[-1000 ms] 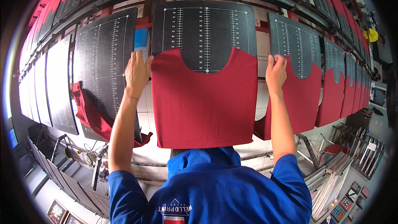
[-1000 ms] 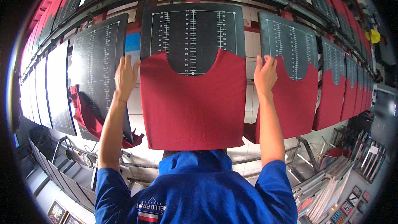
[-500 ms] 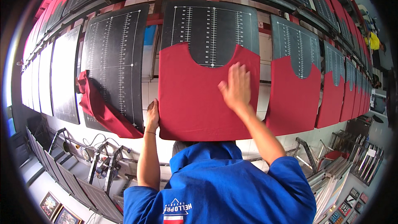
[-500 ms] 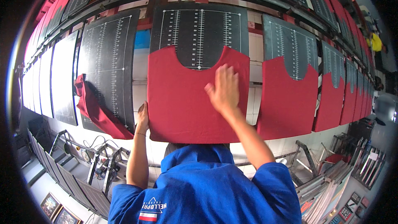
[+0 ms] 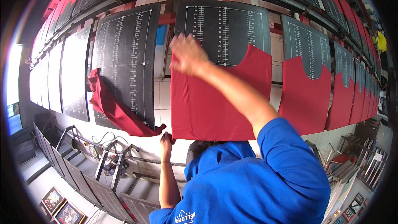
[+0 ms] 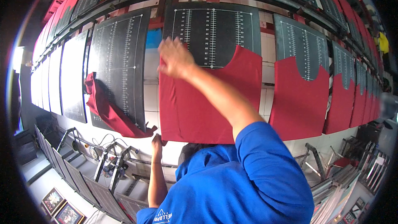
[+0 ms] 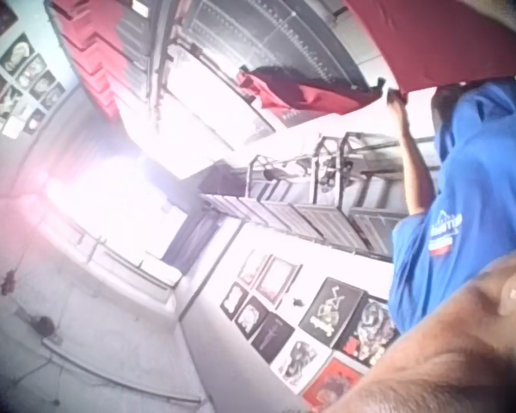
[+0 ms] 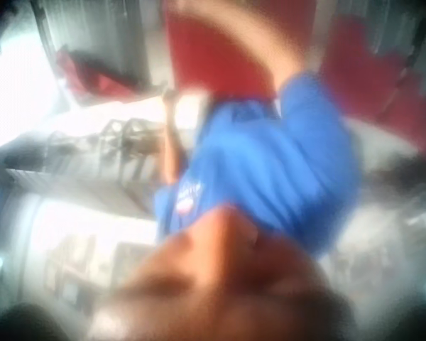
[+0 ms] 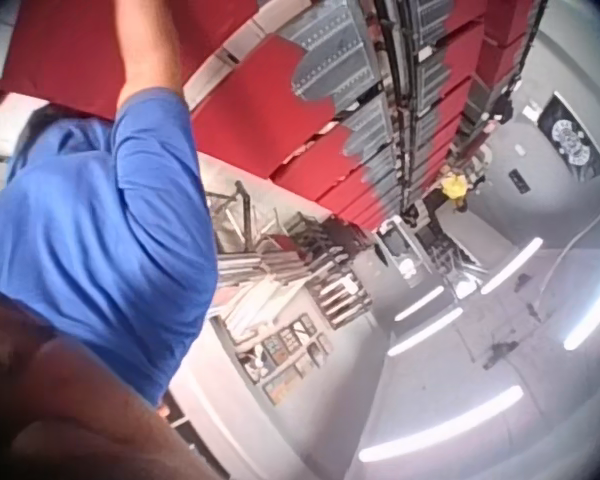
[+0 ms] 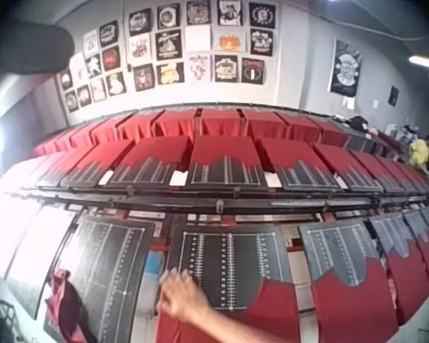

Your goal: The person picks up red fabric pieces and aligns them onto individual plates of a manual screen-printing machine, smoothing the material with their hands to ensure it is flat.

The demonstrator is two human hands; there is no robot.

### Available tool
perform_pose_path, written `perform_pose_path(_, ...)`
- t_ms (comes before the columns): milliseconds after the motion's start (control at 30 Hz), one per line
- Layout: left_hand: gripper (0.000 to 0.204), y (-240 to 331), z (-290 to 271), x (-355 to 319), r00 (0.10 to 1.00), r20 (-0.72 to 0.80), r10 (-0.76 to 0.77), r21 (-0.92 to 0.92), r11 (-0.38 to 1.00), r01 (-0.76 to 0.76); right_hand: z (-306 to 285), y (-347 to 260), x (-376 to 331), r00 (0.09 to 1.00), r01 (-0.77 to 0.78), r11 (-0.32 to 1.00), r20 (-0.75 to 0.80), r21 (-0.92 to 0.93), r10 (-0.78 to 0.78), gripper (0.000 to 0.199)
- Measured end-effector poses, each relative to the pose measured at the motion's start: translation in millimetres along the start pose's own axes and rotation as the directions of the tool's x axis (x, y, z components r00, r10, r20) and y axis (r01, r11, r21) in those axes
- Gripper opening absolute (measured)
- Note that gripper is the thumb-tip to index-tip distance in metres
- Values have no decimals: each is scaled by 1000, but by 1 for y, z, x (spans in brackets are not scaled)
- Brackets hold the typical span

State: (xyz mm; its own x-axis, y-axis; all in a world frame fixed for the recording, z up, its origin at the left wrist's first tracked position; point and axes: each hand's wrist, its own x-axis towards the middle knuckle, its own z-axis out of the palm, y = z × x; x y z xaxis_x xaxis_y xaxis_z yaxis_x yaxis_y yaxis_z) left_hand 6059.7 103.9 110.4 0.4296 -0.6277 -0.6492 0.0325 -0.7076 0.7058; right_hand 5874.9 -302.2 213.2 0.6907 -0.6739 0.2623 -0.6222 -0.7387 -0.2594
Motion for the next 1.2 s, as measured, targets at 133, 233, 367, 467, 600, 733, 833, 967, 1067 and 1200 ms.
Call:
perform_pose_path(133, 43, -63, -31, -64, 998, -36, -55, 23, 998, 55, 33, -146, -153, 943, 147, 839, 182, 524, -279, 83)
perform_pose_path(233, 45, -144, -57, -142, 924, -98, -369, -318, 892, 322, -5, -114, -255, 832, 278, 735, 227, 618, -505, 87)
perform_pose_path(367, 46, -178, -67, -224, 888, -87, -452, 24, 890, 455, -86, 82, -218, 935, 171, 985, 312, 18, -168, 78)
perform_pose_path(467, 44, -165, -57, -225, 924, 41, -380, 106, 921, 375, -103, 178, -176, 968, -60, 991, 234, -117, 86, 78)
perform_pose_path(600, 37, -111, -60, -180, 906, 107, -410, 274, 888, 369, -100, 150, -199, 979, -94, 987, 170, -127, 116, 80)
perform_pose_path(733, 35, -61, -79, -137, 978, -190, -90, 100, 989, 111, -119, 25, -308, 909, -139, 990, 397, 2, 127, 81)
perform_pose_path(833, 35, -25, -112, -90, 946, -320, 44, 94, 995, -15, -82, -57, -345, 906, -267, 959, 317, -90, 282, 78)
perform_pose_path(967, 26, 37, -155, -28, 787, -509, 348, 393, 908, -147, -27, -152, -274, 937, -170, 982, 294, -84, 188, 84)
perform_pose_path(1067, 30, 93, -184, 19, 717, -550, 429, 432, 881, -195, 3, -208, -197, 951, -108, 993, 297, 39, 91, 87)
perform_pose_path(1200, 26, 128, -217, 85, 795, -357, 491, 427, 843, -329, 45, -258, -111, 991, -113, 935, 101, 335, 84, 91)
